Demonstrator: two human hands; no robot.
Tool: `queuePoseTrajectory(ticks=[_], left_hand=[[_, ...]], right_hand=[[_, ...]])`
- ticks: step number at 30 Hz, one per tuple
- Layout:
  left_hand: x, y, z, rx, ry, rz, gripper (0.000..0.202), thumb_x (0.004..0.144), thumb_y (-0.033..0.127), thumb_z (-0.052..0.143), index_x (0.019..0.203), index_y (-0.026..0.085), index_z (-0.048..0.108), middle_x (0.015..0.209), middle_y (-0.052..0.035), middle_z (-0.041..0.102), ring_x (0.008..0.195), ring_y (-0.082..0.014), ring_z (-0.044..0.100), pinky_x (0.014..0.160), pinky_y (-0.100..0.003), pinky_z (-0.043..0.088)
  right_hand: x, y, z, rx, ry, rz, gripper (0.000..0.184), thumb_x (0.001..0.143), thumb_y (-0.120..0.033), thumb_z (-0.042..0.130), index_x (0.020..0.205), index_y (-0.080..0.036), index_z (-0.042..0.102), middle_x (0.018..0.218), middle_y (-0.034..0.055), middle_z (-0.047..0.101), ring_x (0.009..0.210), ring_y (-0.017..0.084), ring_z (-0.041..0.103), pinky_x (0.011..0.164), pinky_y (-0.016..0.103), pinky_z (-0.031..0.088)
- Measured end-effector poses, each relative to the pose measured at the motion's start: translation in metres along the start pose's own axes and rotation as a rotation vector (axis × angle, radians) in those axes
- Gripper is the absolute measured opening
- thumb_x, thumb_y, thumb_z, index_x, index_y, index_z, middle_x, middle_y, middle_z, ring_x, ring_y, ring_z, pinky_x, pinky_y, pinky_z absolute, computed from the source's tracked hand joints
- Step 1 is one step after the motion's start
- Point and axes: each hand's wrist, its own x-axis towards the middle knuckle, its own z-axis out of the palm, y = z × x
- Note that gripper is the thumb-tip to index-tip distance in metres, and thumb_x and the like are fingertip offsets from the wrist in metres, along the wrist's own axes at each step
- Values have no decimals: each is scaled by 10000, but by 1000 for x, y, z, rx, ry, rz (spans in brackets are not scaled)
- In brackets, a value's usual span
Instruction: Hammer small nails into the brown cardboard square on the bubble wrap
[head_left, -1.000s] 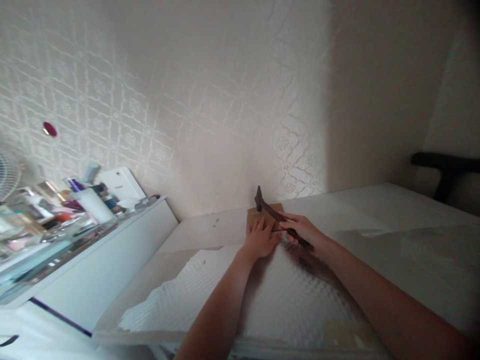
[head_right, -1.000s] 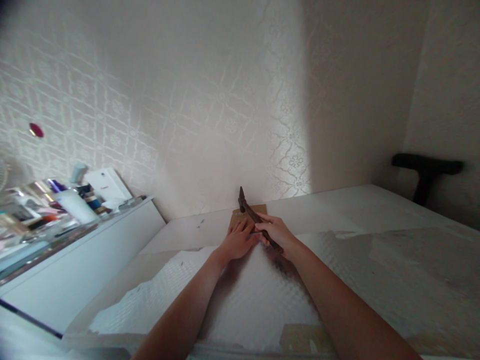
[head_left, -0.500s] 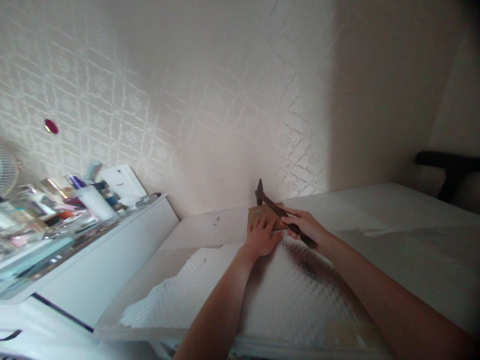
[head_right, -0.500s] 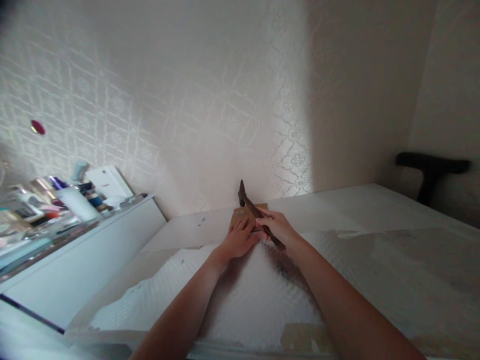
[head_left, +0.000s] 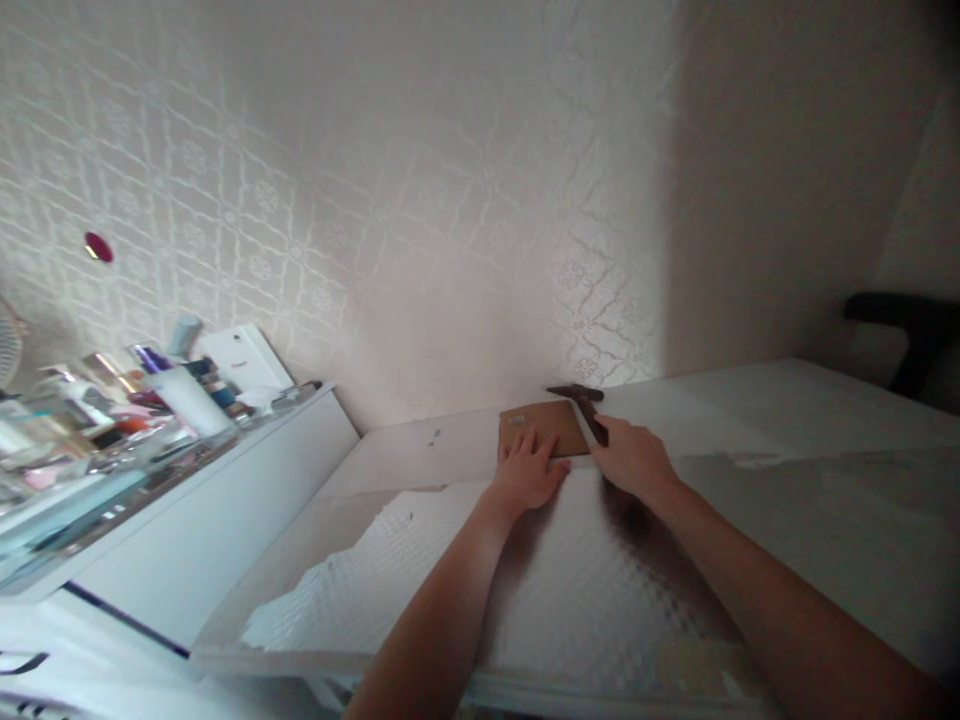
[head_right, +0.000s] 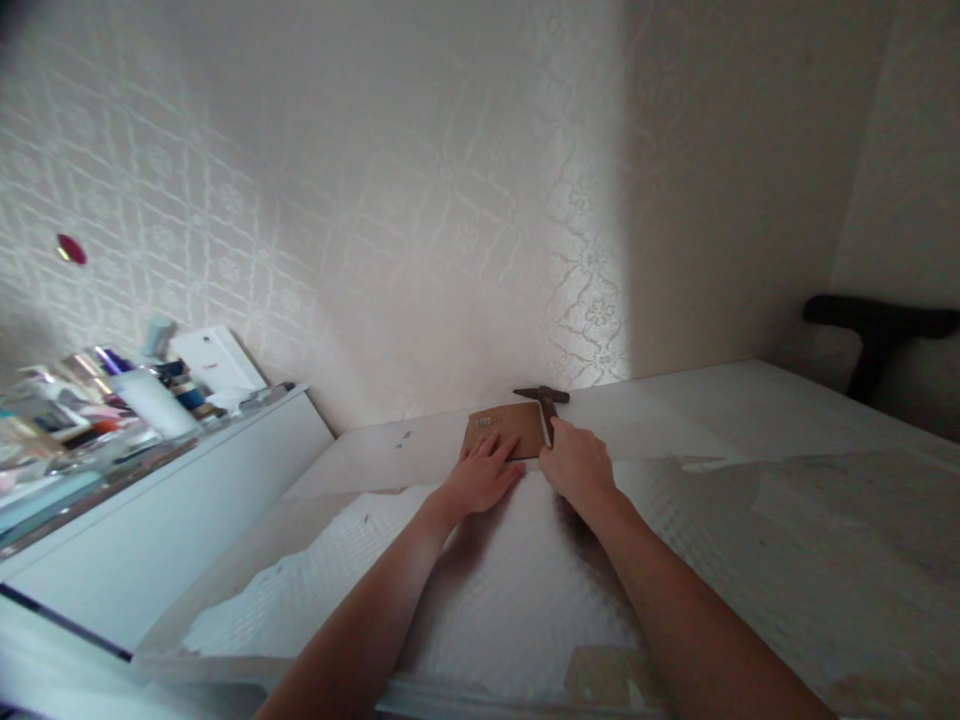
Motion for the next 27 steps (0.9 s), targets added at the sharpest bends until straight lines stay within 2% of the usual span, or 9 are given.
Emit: queuePoseTrajectory(ticks=[7, 13, 18, 20, 23, 25, 27], left_hand=[[-5, 4, -4, 10, 21, 29, 603, 860, 580, 134, 1364, 254, 189, 1422, -100, 194, 1286, -296, 165, 1001, -471, 162], [-7, 6, -8, 5, -3, 32, 599, 862, 568, 156, 1360, 238, 203, 1417, -99, 207, 1284, -295, 171, 1003, -465, 171], [-6, 5, -7, 21, 16, 41, 598, 859, 569, 166, 1356, 241, 215, 1409, -88, 232, 1279, -285, 191, 997, -448, 198], [-6, 5, -8, 22, 50, 43, 587, 860, 562, 178, 1337, 231, 267, 1388, -84, 281, 1256, -273, 250, 989, -422, 231], [-3, 4, -11, 5, 124, 17, 528, 878, 512, 168, 1225, 217, 436, 1255, -71, 464, 1141, -244, 417, 955, -386, 293], [-1, 1, -13, -22, 186, -41, 480, 891, 455, 174, 1133, 217, 513, 1127, -58, 562, 1043, -223, 497, 917, -361, 336], [3, -5, -16, -52, 247, -118, 441, 894, 401, 193, 1093, 214, 539, 1062, -51, 597, 984, -210, 531, 877, -335, 371]], right_hand=[[-1, 5, 5, -112, -34, 11, 419, 765, -191, 403, 1172, -163, 499, 919, 154, 626, 869, 280, 593, 697, 343, 406], [-4, 1, 3, -160, -35, 41, 368, 772, -193, 386, 1105, -160, 539, 896, 155, 612, 865, 282, 585, 682, 354, 414], [-8, -1, 1, -219, -14, 40, 365, 774, -187, 390, 1109, -151, 532, 994, 181, 544, 924, 294, 544, 677, 353, 422], [-9, 0, 2, -213, -24, 38, 362, 779, -190, 386, 1110, -148, 527, 993, 180, 526, 898, 290, 552, 665, 352, 425], [-9, 1, 3, -203, -27, 35, 338, 789, -200, 379, 1083, -140, 534, 959, 169, 523, 865, 287, 560, 652, 352, 426], [-8, 1, 4, -210, 4, 21, 326, 793, -216, 386, 1068, -136, 541, 948, 166, 522, 881, 292, 547, 655, 352, 425], [-7, 0, 5, -217, 58, -11, 323, 794, -229, 398, 1066, -136, 544, 950, 164, 522, 904, 296, 531, 671, 356, 423]])
